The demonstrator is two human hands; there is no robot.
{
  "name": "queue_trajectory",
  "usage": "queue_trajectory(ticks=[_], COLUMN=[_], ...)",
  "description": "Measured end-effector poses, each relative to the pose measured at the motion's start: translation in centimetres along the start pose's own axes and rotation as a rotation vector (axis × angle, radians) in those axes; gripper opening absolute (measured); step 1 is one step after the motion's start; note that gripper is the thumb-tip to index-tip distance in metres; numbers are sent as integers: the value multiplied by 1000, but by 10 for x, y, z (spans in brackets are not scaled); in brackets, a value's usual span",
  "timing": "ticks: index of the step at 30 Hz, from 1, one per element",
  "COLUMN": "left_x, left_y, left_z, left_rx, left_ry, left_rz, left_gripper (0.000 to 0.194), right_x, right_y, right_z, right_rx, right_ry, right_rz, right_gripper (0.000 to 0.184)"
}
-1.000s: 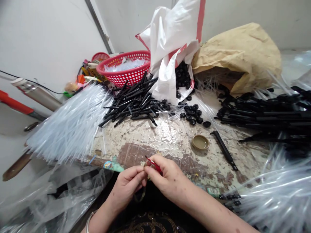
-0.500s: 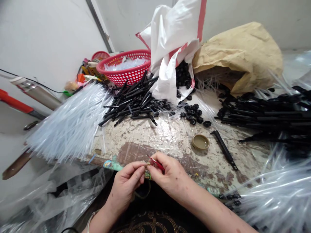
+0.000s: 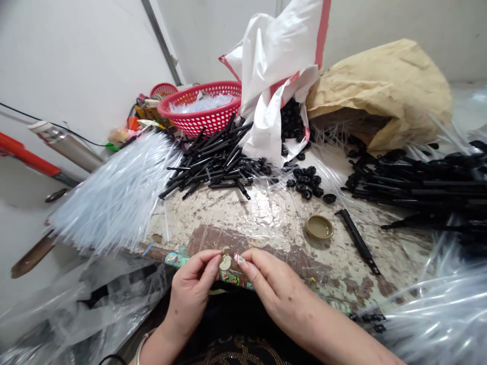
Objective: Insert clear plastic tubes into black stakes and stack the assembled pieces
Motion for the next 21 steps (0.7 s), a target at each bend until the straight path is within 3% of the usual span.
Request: queue_trajectory(ticks=[5,8,12,21], left_x=[4,6,7,6], left_y=[3,5,4,5], left_z=[-1,-2,-2,-3], left_rx=[-243,-358,-399,-437], left_ry=[72,101,99,77], left_rz=[125,158,176,159], left_gripper=[18,24,28,30], right_x=[-5,-9,-17,-18], right_y=[-17,-18,-13,-12], right_z=[-1,0,1,-1], right_rx=[-34,-67,-191,-196], right_ry=[-26,-125,-270,-272], right_rz=[128,231,399,447], right_gripper=[27,30,34,33])
Point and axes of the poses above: each hand's wrist, its own z-axis towards the middle knuckle, its own x-axis out of the back of the hand, y = z × x, the point moved 2 cm from there along z, towards the middle knuckle, and after that the axes turned 1 degree about -y, right-handed, at the moved point
